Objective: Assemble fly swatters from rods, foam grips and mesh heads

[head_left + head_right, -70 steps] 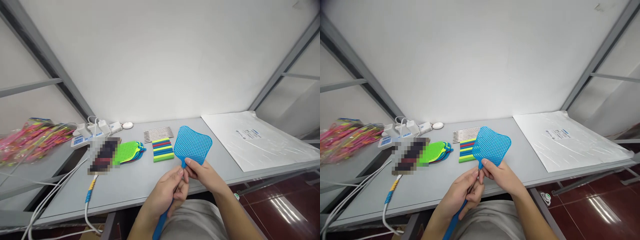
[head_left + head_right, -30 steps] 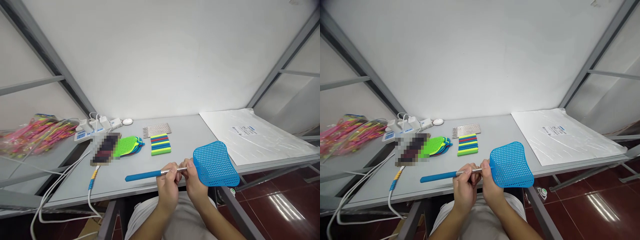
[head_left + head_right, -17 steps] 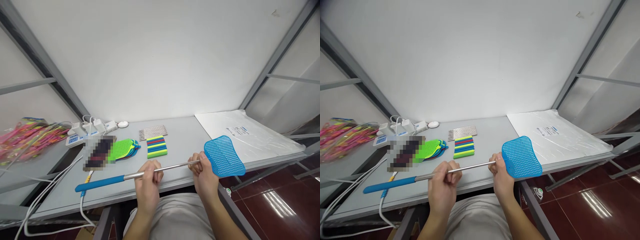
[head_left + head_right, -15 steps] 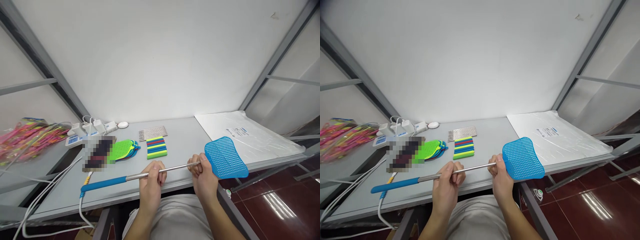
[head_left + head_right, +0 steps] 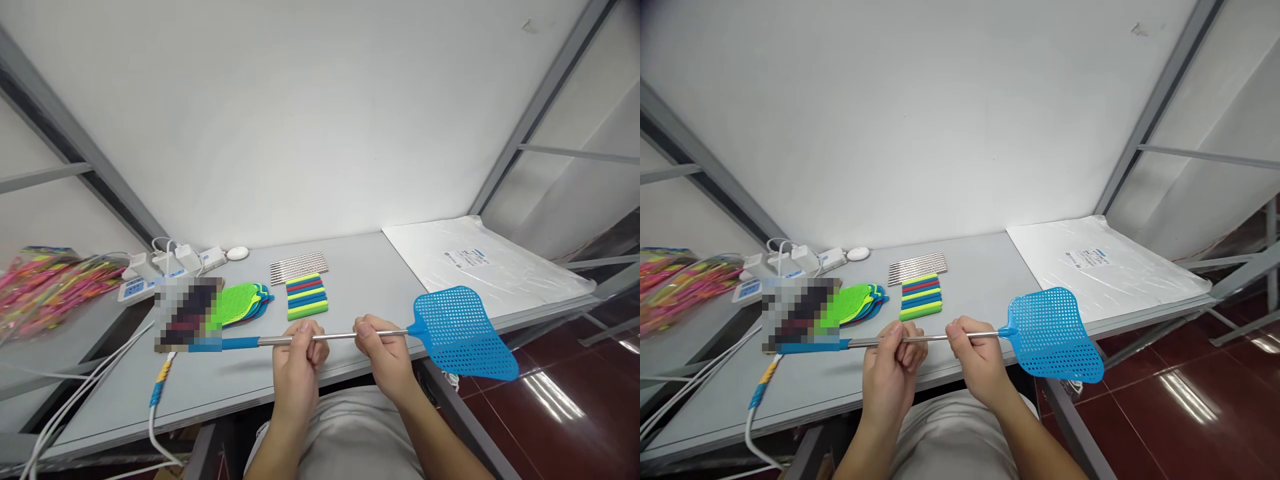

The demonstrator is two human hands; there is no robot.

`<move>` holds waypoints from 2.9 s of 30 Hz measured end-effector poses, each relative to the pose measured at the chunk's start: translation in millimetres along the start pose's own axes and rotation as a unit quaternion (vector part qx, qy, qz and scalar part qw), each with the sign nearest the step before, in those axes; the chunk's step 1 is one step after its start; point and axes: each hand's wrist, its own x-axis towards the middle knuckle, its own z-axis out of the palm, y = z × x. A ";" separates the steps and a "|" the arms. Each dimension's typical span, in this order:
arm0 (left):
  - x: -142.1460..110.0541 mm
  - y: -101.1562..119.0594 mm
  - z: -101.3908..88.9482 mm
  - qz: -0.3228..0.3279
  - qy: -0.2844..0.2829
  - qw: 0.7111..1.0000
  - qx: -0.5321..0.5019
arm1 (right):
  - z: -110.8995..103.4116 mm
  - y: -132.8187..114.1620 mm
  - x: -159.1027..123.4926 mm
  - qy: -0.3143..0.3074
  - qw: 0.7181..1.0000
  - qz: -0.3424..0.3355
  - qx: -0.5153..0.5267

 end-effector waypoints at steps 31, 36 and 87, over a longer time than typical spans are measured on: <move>-3.3 -2.6 -10.4 0.006 0.032 0.999 0.038 | -3.3 10.6 4.2 0.098 0.989 0.079 0.076; -9.2 -22.8 0.1 -0.052 -0.012 0.999 0.010 | 13.1 15.6 -6.3 0.016 0.995 0.086 0.051; 7.8 38.7 -44.0 0.022 0.122 0.992 -0.005 | -53.9 -6.3 12.9 0.102 0.985 0.128 0.061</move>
